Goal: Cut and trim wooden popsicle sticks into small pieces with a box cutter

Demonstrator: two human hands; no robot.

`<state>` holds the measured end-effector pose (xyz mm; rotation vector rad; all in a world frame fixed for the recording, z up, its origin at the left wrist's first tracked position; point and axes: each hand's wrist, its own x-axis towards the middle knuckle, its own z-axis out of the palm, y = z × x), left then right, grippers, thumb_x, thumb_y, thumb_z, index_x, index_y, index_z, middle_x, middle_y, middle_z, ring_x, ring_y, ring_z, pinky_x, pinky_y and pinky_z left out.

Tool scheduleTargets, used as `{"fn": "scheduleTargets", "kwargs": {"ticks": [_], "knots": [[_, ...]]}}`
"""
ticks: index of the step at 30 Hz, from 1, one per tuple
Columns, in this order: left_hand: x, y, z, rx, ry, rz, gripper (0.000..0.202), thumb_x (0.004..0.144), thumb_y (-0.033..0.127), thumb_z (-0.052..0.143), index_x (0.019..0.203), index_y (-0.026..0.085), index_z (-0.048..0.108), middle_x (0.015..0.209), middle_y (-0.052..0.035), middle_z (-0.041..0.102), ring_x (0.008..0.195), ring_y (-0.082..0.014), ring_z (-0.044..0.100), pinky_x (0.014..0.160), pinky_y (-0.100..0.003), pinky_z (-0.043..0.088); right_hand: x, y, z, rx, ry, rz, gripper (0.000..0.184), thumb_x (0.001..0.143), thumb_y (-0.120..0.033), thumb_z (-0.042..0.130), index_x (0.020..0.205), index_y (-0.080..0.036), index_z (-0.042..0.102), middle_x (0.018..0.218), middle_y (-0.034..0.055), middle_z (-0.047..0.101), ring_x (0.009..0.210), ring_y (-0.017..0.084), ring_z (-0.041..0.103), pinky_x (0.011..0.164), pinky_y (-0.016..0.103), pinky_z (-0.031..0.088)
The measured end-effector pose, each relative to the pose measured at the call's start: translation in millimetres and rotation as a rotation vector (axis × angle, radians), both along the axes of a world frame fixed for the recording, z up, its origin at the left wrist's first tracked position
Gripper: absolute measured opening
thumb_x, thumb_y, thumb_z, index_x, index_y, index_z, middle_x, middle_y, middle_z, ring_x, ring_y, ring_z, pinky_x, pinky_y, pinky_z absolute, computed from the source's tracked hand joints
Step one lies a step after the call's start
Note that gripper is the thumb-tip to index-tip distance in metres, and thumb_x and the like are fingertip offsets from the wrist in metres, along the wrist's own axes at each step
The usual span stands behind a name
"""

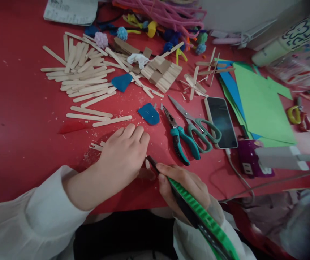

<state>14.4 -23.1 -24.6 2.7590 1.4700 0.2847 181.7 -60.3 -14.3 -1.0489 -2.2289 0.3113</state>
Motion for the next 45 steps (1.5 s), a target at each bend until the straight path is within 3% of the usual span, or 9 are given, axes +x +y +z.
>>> {"fn": "scheduleTargets", "kwargs": {"ticks": [5, 12, 19, 24, 27, 29, 31, 36, 45], "knots": [[-0.2, 0.8, 0.4, -0.010, 0.009, 0.005, 0.007, 0.071, 0.017, 0.053, 0.078, 0.015, 0.053, 0.075, -0.0068, 0.053, 0.074, -0.0250, 0.051, 0.062, -0.035, 0.043, 1.3, -2.5, -1.4, -0.009, 0.008, -0.010, 0.023, 0.079, -0.003, 0.050, 0.098, -0.016, 0.053, 0.069, 0.0050, 0.068, 0.058, 0.013, 0.065, 0.055, 0.021, 0.056], [0.4, 0.6, 2.1, -0.044, -0.005, 0.012, 0.021, 0.071, 0.032, 0.060, 0.080, 0.014, 0.055, 0.078, -0.0078, 0.055, 0.077, -0.0263, 0.053, 0.064, -0.036, 0.044, 2.3, -5.0, -1.8, -0.003, 0.007, -0.008, 0.023, 0.080, -0.004, 0.051, 0.099, -0.017, 0.053, 0.067, 0.0034, 0.067, 0.058, 0.012, 0.065, 0.056, 0.020, 0.055], [1.2, 1.5, 1.6, -0.057, 0.006, 0.012, 0.020, 0.073, 0.031, 0.059, 0.080, 0.013, 0.055, 0.078, -0.0083, 0.055, 0.079, -0.0264, 0.054, 0.065, -0.036, 0.045, -0.4, -6.4, -7.8, 0.039, 0.074, -0.045, 0.022, 0.080, -0.004, 0.052, 0.096, -0.018, 0.055, 0.066, 0.0014, 0.066, 0.057, 0.011, 0.064, 0.057, 0.018, 0.054], [0.5, -4.8, 6.1, -0.027, 0.034, 0.013, 0.020, 0.078, 0.032, 0.056, 0.083, 0.013, 0.056, 0.085, -0.0108, 0.059, 0.082, -0.0271, 0.056, 0.069, -0.038, 0.047, 0.5, -7.3, -10.5, -0.026, 0.128, -0.079, 0.022, 0.078, -0.004, 0.055, 0.094, -0.019, 0.056, 0.069, 0.0006, 0.068, 0.059, 0.010, 0.065, 0.060, 0.017, 0.054], [-4.1, -17.6, 7.1, -0.018, 0.004, -0.018, 0.032, 0.079, 0.038, 0.057, 0.095, 0.010, 0.059, 0.110, -0.0158, 0.061, 0.099, -0.0284, 0.056, 0.078, -0.038, 0.048, 0.5, -8.3, -11.5, -0.114, 0.215, -0.117, 0.019, 0.080, -0.007, 0.056, 0.093, -0.021, 0.057, 0.074, -0.0005, 0.069, 0.063, 0.010, 0.066, 0.062, 0.017, 0.054], [-8.8, -28.4, 4.2, -0.022, -0.040, -0.083, 0.048, 0.080, 0.043, 0.057, 0.114, 0.009, 0.054, 0.126, -0.0154, 0.055, 0.116, -0.0278, 0.050, 0.091, -0.038, 0.044, 0.6, -9.0, -11.0, -0.182, 0.238, -0.131, 0.017, 0.080, -0.009, 0.057, 0.093, -0.021, 0.059, 0.077, -0.0009, 0.070, 0.063, 0.009, 0.066, 0.061, 0.017, 0.054], [-13.6, -38.1, -1.1, -0.042, -0.059, -0.110, 0.059, 0.081, 0.046, 0.054, 0.126, 0.008, 0.046, 0.133, -0.0151, 0.051, 0.124, -0.0266, 0.045, 0.099, -0.039, 0.040, 1.4, -9.7, -9.9, -0.211, 0.253, -0.125, 0.016, 0.081, -0.010, 0.056, 0.092, -0.020, 0.059, 0.078, -0.0005, 0.070, 0.062, 0.009, 0.066, 0.060, 0.017, 0.054], [-20.2, -49.8, -11.9, -0.129, -0.086, 0.000, 0.079, 0.079, 0.049, 0.055, 0.140, 0.006, 0.026, 0.141, -0.0170, 0.040, 0.131, -0.0242, 0.037, 0.104, -0.037, 0.037, 5.2, -10.9, -11.3, -0.237, 0.314, -0.070, 0.015, 0.082, -0.011, 0.055, 0.095, -0.018, 0.059, 0.078, 0.0010, 0.069, 0.062, 0.008, 0.065, 0.060, 0.017, 0.053], [-23.5, -56.0, -5.5, -0.048, -0.027, -0.036, 0.077, 0.071, 0.062, 0.057, 0.129, 0.012, 0.049, 0.140, -0.0144, 0.042, 0.131, -0.0296, 0.036, 0.107, -0.044, 0.033, 7.3, -11.2, -10.7, -0.396, 0.385, -0.112, 0.015, 0.083, -0.016, 0.056, 0.096, -0.020, 0.062, 0.086, 0.0011, 0.071, 0.074, 0.011, 0.068, 0.069, 0.020, 0.055]]}}
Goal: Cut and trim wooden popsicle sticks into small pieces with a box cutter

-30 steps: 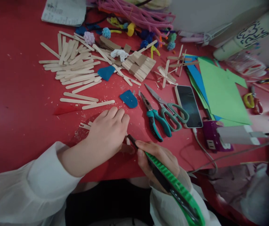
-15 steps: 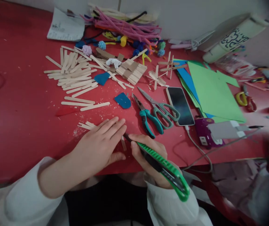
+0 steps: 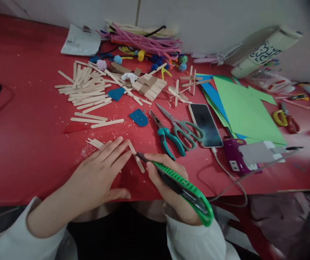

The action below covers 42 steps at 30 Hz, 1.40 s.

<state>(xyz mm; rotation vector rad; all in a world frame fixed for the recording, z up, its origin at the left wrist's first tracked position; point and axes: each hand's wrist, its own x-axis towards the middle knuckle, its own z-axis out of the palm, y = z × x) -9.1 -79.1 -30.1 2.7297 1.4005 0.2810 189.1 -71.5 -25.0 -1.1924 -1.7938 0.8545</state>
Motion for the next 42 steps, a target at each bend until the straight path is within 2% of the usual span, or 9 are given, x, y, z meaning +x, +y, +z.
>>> {"fn": "scheduleTargets", "kwargs": {"ticks": [4, 11, 20, 23, 26, 30, 36, 39, 42], "knots": [[-4.3, 2.3, 2.8, 0.003, 0.042, -0.039, 0.086, 0.065, 0.067, 0.059, 0.130, 0.013, 0.047, 0.140, -0.0135, 0.042, 0.129, -0.0313, 0.038, 0.102, -0.044, 0.039, 1.2, 3.5, 5.8, -0.060, 0.027, -0.002, 0.014, 0.083, -0.017, 0.056, 0.095, -0.021, 0.063, 0.084, -0.0004, 0.072, 0.071, 0.010, 0.067, 0.070, 0.019, 0.055], [-8.2, 8.6, -1.0, 0.013, 0.028, -0.062, 0.087, 0.069, 0.068, 0.054, 0.133, 0.010, 0.044, 0.142, -0.0123, 0.041, 0.130, -0.0293, 0.037, 0.104, -0.041, 0.037, 5.8, 15.6, 9.7, -0.085, -0.024, 0.063, 0.015, 0.083, -0.018, 0.056, 0.095, -0.022, 0.064, 0.090, 0.0003, 0.072, 0.079, 0.011, 0.069, 0.073, 0.020, 0.055], [0.8, -15.4, 1.1, 0.103, 0.042, 0.023, 0.085, 0.065, 0.071, 0.054, 0.122, 0.007, 0.056, 0.128, -0.0198, 0.053, 0.117, -0.0336, 0.050, 0.096, -0.044, 0.045, 11.5, 26.8, 15.6, -0.187, 0.042, 0.217, 0.017, 0.083, -0.019, 0.057, 0.098, -0.023, 0.065, 0.093, -0.0003, 0.071, 0.086, 0.011, 0.067, 0.079, 0.023, 0.054], [4.4, -16.7, 1.7, 0.114, 0.073, 0.028, 0.090, 0.061, 0.070, 0.059, 0.122, 0.004, 0.055, 0.125, -0.0221, 0.055, 0.112, -0.0349, 0.053, 0.090, -0.044, 0.048, 9.4, 31.6, 16.4, -0.194, 0.027, 0.202, 0.013, 0.083, -0.021, 0.057, 0.094, -0.022, 0.065, 0.089, -0.0007, 0.071, 0.081, 0.011, 0.067, 0.075, 0.022, 0.054], [7.5, -15.0, 2.1, 0.117, 0.090, 0.049, 0.091, 0.059, 0.070, 0.061, 0.123, 0.005, 0.054, 0.123, -0.0215, 0.056, 0.109, -0.0349, 0.055, 0.088, -0.043, 0.049, 4.6, 35.1, 15.2, -0.196, 0.004, 0.150, 0.011, 0.083, -0.023, 0.057, 0.090, -0.021, 0.065, 0.086, -0.0015, 0.071, 0.078, 0.010, 0.067, 0.074, 0.020, 0.054], [11.5, -13.9, 1.9, 0.127, 0.084, 0.074, 0.080, 0.069, 0.068, 0.054, 0.121, 0.006, 0.056, 0.117, -0.0205, 0.060, 0.108, -0.0331, 0.056, 0.091, -0.041, 0.047, -2.5, 33.9, 15.4, -0.140, -0.070, 0.073, 0.010, 0.083, -0.024, 0.056, 0.086, -0.022, 0.065, 0.086, -0.0021, 0.071, 0.080, 0.010, 0.067, 0.076, 0.021, 0.054], [14.0, -20.0, -3.2, 0.181, 0.055, 0.083, 0.073, 0.082, 0.065, 0.033, 0.122, 0.008, 0.056, 0.117, -0.0184, 0.060, 0.109, -0.0306, 0.055, 0.090, -0.040, 0.045, -4.3, 18.3, 17.6, -0.085, -0.083, -0.007, 0.009, 0.082, -0.021, 0.057, 0.085, -0.022, 0.066, 0.080, -0.0018, 0.073, 0.070, 0.011, 0.069, 0.066, 0.020, 0.056], [15.4, -22.1, -3.2, 0.188, 0.056, 0.097, 0.070, 0.084, 0.061, 0.032, 0.121, 0.007, 0.056, 0.117, -0.0183, 0.061, 0.107, -0.0298, 0.056, 0.090, -0.040, 0.044, -1.4, 13.8, 16.0, -0.088, -0.095, -0.070, 0.009, 0.081, -0.023, 0.058, 0.085, -0.023, 0.067, 0.080, -0.0014, 0.073, 0.071, 0.012, 0.069, 0.067, 0.021, 0.056], [16.2, -21.3, -1.5, 0.188, 0.048, 0.100, 0.064, 0.085, 0.057, 0.036, 0.121, 0.007, 0.057, 0.116, -0.0175, 0.062, 0.105, -0.0292, 0.057, 0.090, -0.040, 0.045, 0.1, 15.4, 16.8, -0.061, -0.102, -0.057, 0.010, 0.081, -0.022, 0.058, 0.086, -0.024, 0.067, 0.081, -0.0018, 0.073, 0.072, 0.012, 0.069, 0.067, 0.020, 0.056]]}}
